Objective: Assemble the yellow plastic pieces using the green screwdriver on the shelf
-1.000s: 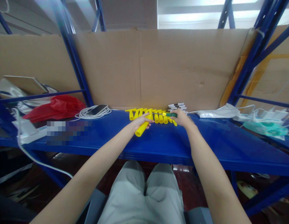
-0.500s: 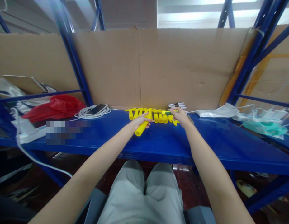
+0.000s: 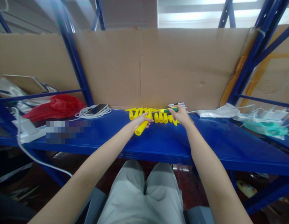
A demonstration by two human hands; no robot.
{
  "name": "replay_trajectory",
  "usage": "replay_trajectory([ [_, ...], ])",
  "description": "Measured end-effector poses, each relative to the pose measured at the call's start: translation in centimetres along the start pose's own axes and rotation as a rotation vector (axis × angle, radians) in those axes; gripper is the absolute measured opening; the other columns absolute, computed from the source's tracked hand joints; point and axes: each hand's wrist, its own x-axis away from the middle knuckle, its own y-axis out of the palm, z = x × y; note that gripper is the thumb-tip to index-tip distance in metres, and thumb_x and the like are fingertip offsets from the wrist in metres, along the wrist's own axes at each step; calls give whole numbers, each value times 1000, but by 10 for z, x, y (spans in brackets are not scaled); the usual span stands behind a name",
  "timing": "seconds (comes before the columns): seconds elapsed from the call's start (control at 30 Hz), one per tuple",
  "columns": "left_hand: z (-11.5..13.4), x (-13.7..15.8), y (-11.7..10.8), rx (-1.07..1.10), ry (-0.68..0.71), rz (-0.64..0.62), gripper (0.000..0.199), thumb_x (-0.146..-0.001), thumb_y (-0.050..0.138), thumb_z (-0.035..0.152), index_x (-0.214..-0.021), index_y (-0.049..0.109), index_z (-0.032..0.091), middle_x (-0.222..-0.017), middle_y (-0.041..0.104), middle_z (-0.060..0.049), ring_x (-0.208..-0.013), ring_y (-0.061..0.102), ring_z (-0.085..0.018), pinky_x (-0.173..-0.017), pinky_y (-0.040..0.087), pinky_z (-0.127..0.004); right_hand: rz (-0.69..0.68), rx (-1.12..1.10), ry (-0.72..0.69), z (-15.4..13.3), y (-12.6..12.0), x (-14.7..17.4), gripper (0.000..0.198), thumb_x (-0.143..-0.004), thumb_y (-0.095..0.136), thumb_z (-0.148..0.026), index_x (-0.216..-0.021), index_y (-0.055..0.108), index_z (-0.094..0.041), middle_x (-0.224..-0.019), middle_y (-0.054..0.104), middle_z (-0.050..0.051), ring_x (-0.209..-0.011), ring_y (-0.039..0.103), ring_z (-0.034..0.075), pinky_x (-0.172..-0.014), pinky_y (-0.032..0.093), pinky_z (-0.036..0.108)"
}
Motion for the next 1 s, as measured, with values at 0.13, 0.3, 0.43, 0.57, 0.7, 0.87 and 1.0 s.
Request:
replay_trajectory([
  [0.13,1,0,0,20,-1,4,86,-79,54,-2,-151,15,24,-81,67,-4,-43,51,-7,-43,40,-18,-6,80,-26,3,-1,-2,37,-78,61,-54,-93,55,-21,-48,49,-3,-41,50,16,-42,40,27],
  [0.3,0,-1,-1,26,-6,-17,83,-82,52,0,-151,14,25,-74,64,-1,-43,50,-7,-42,39,-17,62,199,-225,9,-5,-6,27,-78,61,-46,-88,55,-22,-77,62,4,-66,59,19,-59,48,31],
  [0.43,0,-2,-1,30,-4,-13,79,-84,53,3,-150,16,26,-79,66,-3,-44,50,-7,-44,41,-18,24,201,-320,11,-8,-7,21,-80,58,-38,-94,55,-22,-94,64,6,-84,59,20,-72,49,33],
  [0.57,1,0,0,31,-25,-5,71,-87,46,4,-149,17,25,-82,66,-5,-44,50,-6,-43,41,-17,-37,174,-342,11,-8,-6,19,-78,58,-32,-94,54,-22,-95,62,5,-87,59,21,-78,49,36],
  [0.7,2,0,-1,34,-41,0,69,-88,43,3,-149,17,24,-75,63,-2,-44,49,-6,-42,39,-16,-44,170,-352,10,-6,-7,19,-76,58,-27,-94,54,-22,-103,62,7,-96,58,23,-85,48,40],
  [0.87,2,-4,-4,44,-35,-14,73,-86,53,7,-148,18,23,-75,64,-3,-43,50,-7,-42,40,-17,-56,94,-253,13,-2,-9,29,-76,61,-26,-103,51,-22,-105,62,7,-95,61,22,-80,52,37],
  [1.0,1,-4,-4,28,-26,1,75,-85,52,6,-149,16,23,-77,65,-3,-43,50,-7,-43,41,-17,-166,-63,-98,12,0,-7,26,-81,60,-31,-102,46,-23,-73,61,-1,-64,62,16,-60,52,30],
])
